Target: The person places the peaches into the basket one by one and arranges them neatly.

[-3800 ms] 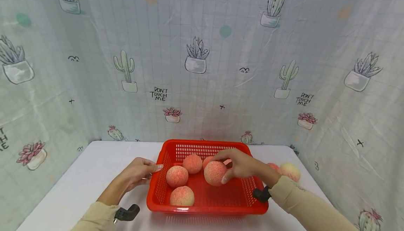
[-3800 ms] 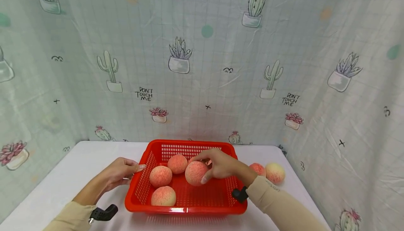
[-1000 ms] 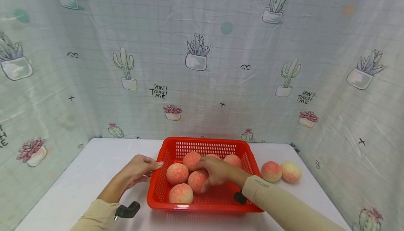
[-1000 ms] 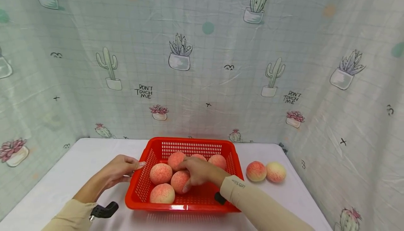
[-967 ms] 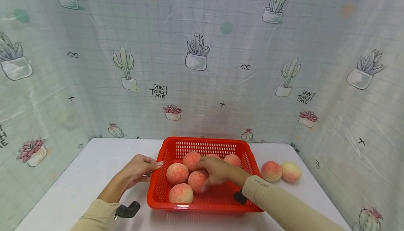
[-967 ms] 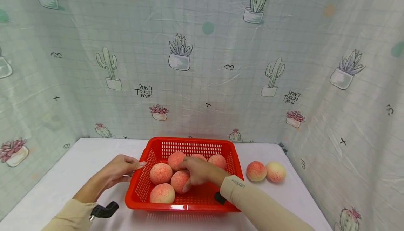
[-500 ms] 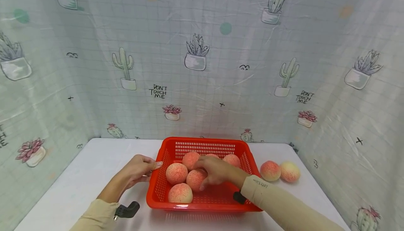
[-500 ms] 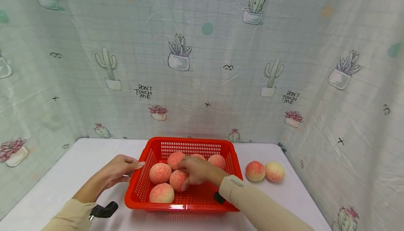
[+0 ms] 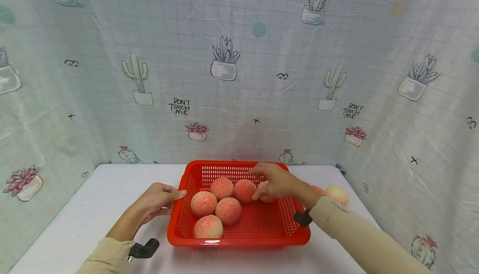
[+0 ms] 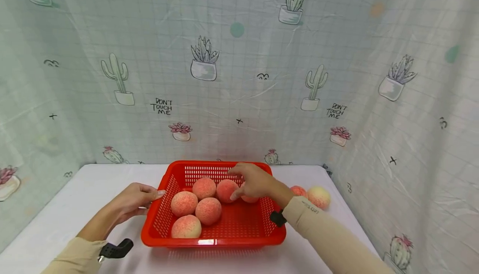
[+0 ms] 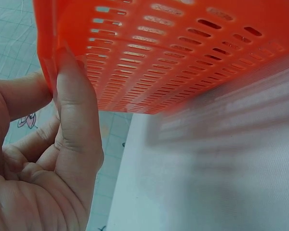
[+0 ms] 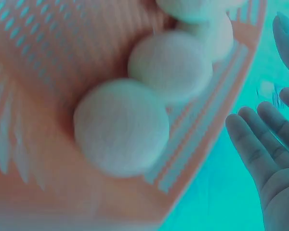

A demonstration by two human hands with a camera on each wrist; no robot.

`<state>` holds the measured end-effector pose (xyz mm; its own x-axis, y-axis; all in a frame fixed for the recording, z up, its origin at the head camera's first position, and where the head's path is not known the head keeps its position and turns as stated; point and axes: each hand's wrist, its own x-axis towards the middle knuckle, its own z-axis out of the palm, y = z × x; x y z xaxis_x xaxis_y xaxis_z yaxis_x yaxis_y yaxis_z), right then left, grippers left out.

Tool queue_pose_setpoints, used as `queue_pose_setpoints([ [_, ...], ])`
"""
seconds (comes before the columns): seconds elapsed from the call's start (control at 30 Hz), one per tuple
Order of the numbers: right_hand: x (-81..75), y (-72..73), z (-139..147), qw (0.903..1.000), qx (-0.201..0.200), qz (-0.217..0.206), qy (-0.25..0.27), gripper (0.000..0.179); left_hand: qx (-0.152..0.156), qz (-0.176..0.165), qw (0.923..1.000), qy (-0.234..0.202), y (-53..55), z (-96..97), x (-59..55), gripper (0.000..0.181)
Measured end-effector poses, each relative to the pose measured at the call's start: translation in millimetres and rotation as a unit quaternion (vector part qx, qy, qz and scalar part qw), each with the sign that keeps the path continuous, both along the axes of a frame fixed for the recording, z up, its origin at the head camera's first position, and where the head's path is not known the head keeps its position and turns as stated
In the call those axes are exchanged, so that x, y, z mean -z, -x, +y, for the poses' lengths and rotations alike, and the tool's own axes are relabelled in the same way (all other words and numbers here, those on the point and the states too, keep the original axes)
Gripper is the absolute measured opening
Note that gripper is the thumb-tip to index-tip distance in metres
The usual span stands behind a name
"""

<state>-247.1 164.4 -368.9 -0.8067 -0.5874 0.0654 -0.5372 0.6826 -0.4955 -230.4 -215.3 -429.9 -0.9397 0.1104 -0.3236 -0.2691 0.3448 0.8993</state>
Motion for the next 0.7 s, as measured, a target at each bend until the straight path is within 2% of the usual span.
queue_pose_setpoints([
  [0.17,-13.0,1.6,40,0.9987,0.046,0.015,0.017,0.061,0.003,-0.002,1.0,-0.001,0.3,-1.2,-0.9,0.045],
  [0.33,-14.8,7.2,88,0.9953,0.089,0.017,0.034,0.059,0.005,-0.001,1.0,-0.004,0.6,-3.1,-1.3,0.045],
  [0.47,-6.1,6.8,125,0.9895,0.142,0.022,0.016,0.056,0.009,0.0,0.9999,-0.009,0.8,-3.9,-1.4,0.044],
  [0.7,23.9,-3.7,170,0.979,0.203,-0.006,-0.015,0.053,0.011,-0.004,0.9998,-0.013,0.8,-1.8,-0.8,0.044],
])
